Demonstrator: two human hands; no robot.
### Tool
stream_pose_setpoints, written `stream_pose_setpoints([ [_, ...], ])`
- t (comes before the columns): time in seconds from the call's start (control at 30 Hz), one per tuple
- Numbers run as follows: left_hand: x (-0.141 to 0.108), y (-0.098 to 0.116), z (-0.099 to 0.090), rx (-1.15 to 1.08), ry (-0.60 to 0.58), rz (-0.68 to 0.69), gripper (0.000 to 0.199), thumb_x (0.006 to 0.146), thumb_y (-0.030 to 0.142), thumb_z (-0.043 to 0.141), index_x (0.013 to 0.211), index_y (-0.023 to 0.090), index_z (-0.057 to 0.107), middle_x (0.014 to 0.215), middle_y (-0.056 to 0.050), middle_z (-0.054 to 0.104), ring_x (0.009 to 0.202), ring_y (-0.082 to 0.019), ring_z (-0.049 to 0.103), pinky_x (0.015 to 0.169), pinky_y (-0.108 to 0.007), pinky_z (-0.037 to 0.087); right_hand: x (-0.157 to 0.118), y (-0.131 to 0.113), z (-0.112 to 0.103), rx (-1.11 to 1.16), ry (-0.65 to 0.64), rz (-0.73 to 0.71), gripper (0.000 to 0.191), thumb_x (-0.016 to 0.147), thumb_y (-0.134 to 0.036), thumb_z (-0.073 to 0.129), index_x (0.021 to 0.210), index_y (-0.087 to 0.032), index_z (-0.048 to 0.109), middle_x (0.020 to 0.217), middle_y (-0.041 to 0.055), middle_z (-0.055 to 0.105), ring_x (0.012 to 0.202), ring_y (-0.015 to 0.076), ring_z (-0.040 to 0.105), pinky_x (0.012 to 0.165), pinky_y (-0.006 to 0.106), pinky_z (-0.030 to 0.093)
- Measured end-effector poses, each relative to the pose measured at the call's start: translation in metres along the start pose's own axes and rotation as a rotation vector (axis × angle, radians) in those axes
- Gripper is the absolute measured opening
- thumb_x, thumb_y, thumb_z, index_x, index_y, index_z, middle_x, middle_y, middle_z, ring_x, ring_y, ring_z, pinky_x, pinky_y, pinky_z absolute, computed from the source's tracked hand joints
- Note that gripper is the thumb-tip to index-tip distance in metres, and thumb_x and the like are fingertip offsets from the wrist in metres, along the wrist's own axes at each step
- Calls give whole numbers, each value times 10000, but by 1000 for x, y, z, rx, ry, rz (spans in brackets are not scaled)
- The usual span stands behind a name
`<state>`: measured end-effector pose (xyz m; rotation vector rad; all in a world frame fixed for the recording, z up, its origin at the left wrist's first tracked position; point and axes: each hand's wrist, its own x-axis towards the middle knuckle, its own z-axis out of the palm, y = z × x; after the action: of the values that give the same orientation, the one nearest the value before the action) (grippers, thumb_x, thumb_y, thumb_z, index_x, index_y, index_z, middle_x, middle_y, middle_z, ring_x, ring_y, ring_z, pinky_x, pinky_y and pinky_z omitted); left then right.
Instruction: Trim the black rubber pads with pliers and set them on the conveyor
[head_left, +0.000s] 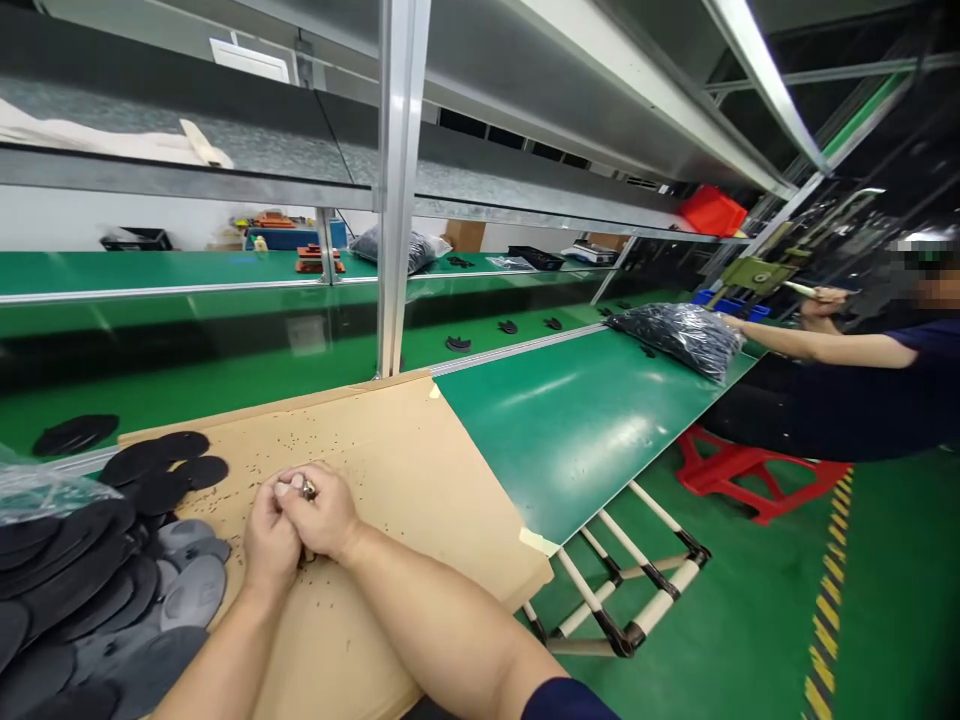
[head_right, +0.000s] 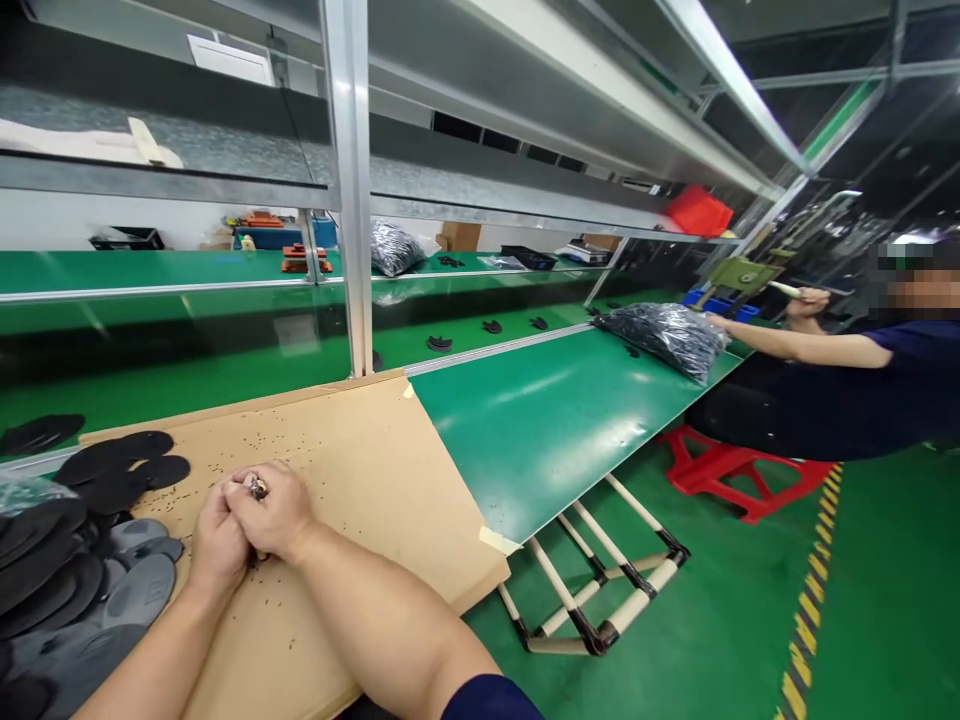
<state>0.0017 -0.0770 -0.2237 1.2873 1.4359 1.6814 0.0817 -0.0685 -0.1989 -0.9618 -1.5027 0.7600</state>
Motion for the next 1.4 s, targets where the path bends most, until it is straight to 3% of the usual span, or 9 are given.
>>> stream_pose_setpoints([
  [0.3,-2,5,1,-15,28,-78,382,726,468,612,952,161,611,849,-47,656,796,-190,610,760,-317,508,0,-5,-4,-1,-24,-44,92,807,-221,601,846,-211,684,885,21,688,871,176,620,840,305,480],
  [0.9,-2,10,1,-20,14,-86,374,711,484,621,906,165,621,855,-58,670,799,-208,616,745,-323,513,1,-3,-4,-3,-39,-46,79,810,-246,575,829,-225,649,893,17,681,902,175,608,860,301,471],
  [1.4,-3,8,0,-23,-64,-103,343,776,423,587,979,148,620,973,-81,673,887,-215,621,794,-322,488,1,1,-3,-38,-40,6,99,802,-269,563,724,-210,573,752,-7,607,740,148,560,715,259,457],
])
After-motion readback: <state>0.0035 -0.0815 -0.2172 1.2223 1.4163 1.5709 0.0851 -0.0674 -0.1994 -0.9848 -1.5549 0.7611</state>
